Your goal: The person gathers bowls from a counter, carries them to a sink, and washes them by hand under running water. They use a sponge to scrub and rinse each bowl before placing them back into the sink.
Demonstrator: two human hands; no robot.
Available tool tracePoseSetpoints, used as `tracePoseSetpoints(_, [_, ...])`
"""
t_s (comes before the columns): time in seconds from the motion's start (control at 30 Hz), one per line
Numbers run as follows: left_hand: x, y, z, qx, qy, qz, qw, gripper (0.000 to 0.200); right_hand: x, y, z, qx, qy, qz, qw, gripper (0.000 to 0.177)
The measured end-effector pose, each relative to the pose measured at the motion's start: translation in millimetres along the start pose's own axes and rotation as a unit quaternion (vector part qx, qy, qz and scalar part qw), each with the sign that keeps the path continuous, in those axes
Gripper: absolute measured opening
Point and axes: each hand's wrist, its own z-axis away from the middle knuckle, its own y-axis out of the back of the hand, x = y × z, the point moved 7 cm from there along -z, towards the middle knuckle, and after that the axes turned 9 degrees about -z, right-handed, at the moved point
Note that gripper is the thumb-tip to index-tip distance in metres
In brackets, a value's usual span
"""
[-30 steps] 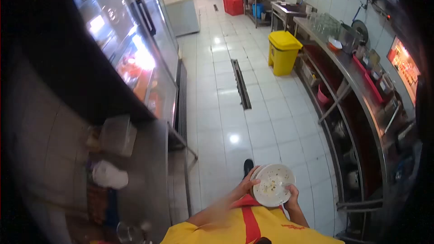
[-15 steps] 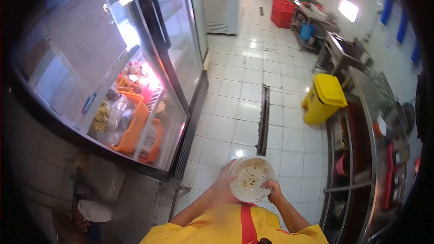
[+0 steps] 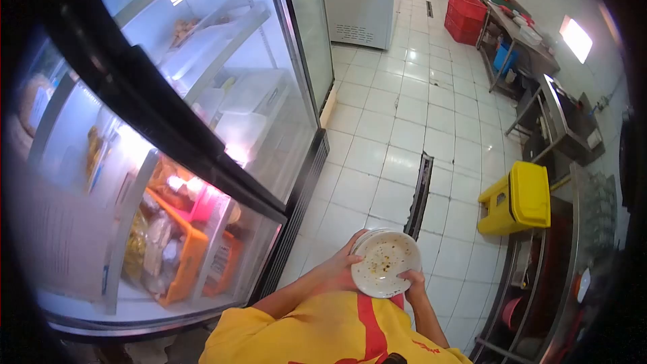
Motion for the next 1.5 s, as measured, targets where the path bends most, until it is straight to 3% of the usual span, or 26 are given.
tracePoseSetpoints(0.1, [-11,53,-35,0.024,-0.007,0.013,1.0,0.086,3,-9,-58,-0.024,0.022,0.026,0.999,0.052])
tracePoseSetpoints(0.17, [-23,83,-45,0.022,-0.015,-0.003,1.0,0.081,12,-15,-95,-0.048,-0.046,0.057,0.996,0.052])
tracePoseSetpoints(0.23, [-11,114,-67,0.032,0.027,0.135,0.99,0.081,15,-25,-128,-0.008,-0.039,0.071,0.997,0.056])
tracePoseSetpoints(0.27, [3,113,-67,0.021,0.056,0.263,0.963,0.083,9,-45,-134,-0.012,-0.014,0.067,0.998,0.059])
tracePoseSetpoints(0.3, [24,120,-72,0.007,0.057,0.256,0.965,0.083,2,-66,-140,-0.016,0.011,0.06,0.998,0.061])
tracePoseSetpoints(0.37, [52,135,-78,-0.023,0.056,0.1,0.993,0.097,-2,-94,-142,-0.005,0.021,0.043,0.999,0.063])
tracePoseSetpoints(0.4, [25,165,-88,-0.022,0.054,0.046,0.997,0.101,4,-99,-148,0.02,0.039,0.025,0.999,0.059])
tracePoseSetpoints(0.53, [31,216,-101,-0.098,0.047,0.031,0.994,0.104,59,-105,-177,0.074,0.112,-0.012,0.991,0.053])
tracePoseSetpoints(0.63, [80,227,-86,-0.099,0.089,-0.031,0.991,0.102,88,-129,-183,0.105,0.14,-0.033,0.984,0.054])
tracePoseSetpoints(0.73, [60,260,-89,-0.125,0.109,-0.02,0.986,0.1,95,-158,-183,0.124,0.092,-0.043,0.987,0.051])
tracePoseSetpoints(0.87, [-13,349,-88,-0.135,0.149,-0.02,0.979,0.099,128,-177,-212,0.117,0.147,-0.029,0.982,0.047])
tracePoseSetpoints(0.97, [1,362,-77,-0.127,0.166,-0.047,0.977,0.093,144,-193,-217,0.111,0.106,-0.064,0.986,0.043])
tracePoseSetpoints(1.07, [-14,382,-87,-0.114,0.13,-0.056,0.983,0.088,148,-193,-223,0.113,0.129,0.019,0.985,0.043])
tracePoseSetpoints(1.17, [-12,368,-93,-0.092,0.13,-0.049,0.986,0.088,154,-176,-228,0.113,0.099,-0.049,0.987,0.044])
tracePoseSetpoints(1.23, [-11,356,-95,-0.08,0.139,-0.038,0.986,0.087,112,-186,-221,0.099,0.145,0.015,0.984,0.05])
tracePoseSetpoints(1.3, [-8,350,-99,-0.082,0.145,-0.033,0.985,0.087,109,-178,-228,0.113,0.151,0.017,0.982,0.054])
tracePoseSetpoints(1.37, [-9,336,-104,-0.078,0.155,-0.027,0.984,0.086,94,-172,-225,0.081,0.132,0.08,0.985,0.058])
tracePoseSetpoints(1.5, [-15,289,-126,-0.059,0.163,0.007,0.985,0.085,45,-143,-203,0.074,0.111,0.062,0.989,0.059])
